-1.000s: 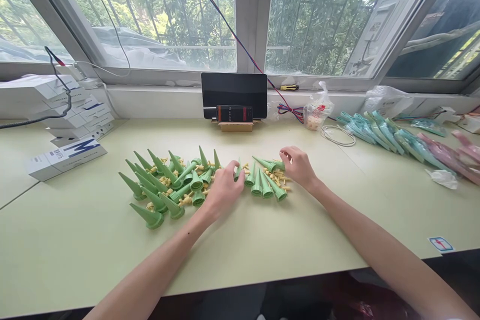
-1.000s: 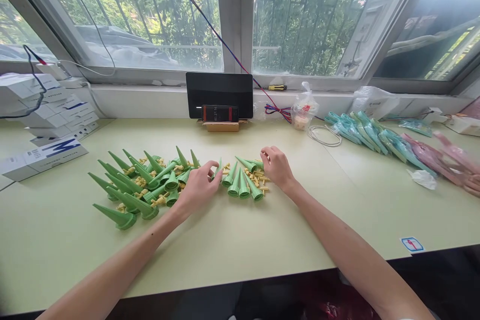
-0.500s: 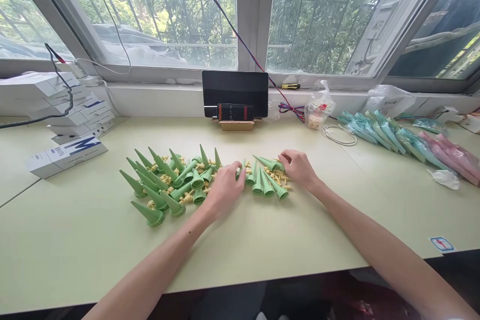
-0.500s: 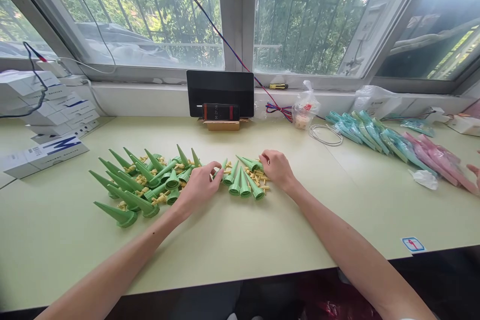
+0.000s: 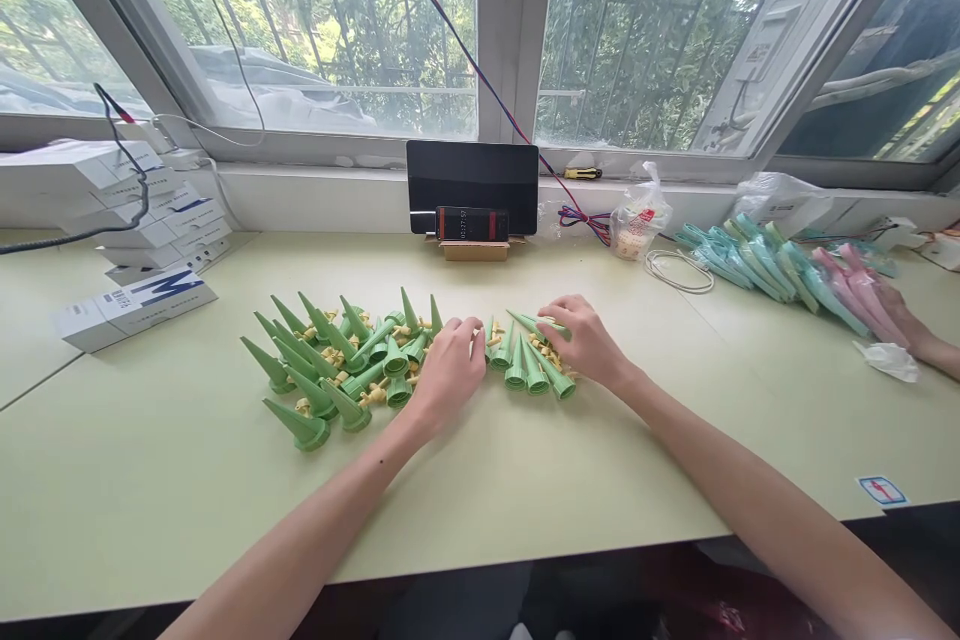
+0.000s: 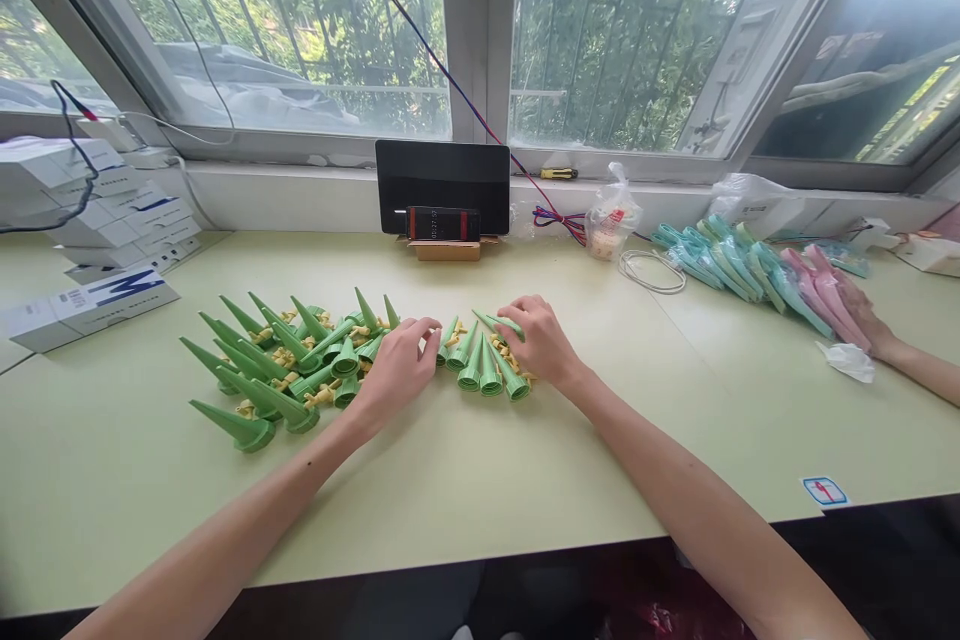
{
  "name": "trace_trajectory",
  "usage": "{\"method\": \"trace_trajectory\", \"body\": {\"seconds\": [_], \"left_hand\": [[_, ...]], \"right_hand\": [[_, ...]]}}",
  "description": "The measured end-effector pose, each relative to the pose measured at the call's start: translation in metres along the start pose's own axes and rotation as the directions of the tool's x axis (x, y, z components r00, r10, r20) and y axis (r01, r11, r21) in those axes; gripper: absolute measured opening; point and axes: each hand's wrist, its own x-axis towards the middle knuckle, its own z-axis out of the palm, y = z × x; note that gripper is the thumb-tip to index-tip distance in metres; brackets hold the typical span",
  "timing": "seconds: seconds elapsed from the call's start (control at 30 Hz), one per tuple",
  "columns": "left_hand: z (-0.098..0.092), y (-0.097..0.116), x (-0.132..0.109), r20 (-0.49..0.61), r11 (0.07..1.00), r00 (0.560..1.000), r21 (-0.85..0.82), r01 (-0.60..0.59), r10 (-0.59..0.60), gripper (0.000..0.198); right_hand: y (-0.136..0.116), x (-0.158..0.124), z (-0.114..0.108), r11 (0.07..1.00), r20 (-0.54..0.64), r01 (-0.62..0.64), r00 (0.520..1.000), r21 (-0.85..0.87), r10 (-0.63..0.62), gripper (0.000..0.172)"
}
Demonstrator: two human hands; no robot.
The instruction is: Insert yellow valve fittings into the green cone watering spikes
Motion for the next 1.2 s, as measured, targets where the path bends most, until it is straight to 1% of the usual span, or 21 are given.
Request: {"method": "trace_trajectory", "body": {"seconds": [0.07,0.17,0.43,0.7,0.97,1.2], "left_hand": [[0.000,0.001,0.000,-0.043,1.000,0.999,0.008,-0.008,0.008,0.026],[-0.001,0.003,0.000,-0.080,1.000,0.996,-0.006,-0.030,0.030,0.024],[0.003,0.005,-0.002,-0.099,0.990,0.990,-0.080,-0.113,0.105,0.018],[0.002,0.006,-0.002,-0.090,0.989,0.990,-0.088,-0.120,0.112,0.017],[0.001,0.006,-0.001,-0.075,0.992,0.995,-0.109,-0.069,0.061,0.017],[0.001,0.005,-0.001,-0.077,0.991,0.995,-0.112,-0.072,0.064,0.017]], "right_hand": [[-0.004,-0.001,0.004,0.999,0.053,0.031,0.998,-0.017,-0.030,0.015],[-0.006,-0.002,0.008,0.999,0.107,0.037,0.994,-0.040,-0.032,0.016],[-0.005,-0.001,0.009,0.997,0.174,0.014,0.985,-0.072,-0.002,0.015],[-0.006,-0.001,0.012,0.997,0.178,-0.025,0.983,-0.067,0.037,0.012],[-0.008,-0.001,0.012,0.995,0.195,-0.081,0.976,-0.064,0.092,0.012],[-0.009,-0.001,0.013,0.989,0.204,-0.128,0.969,-0.075,0.141,0.010]]}}
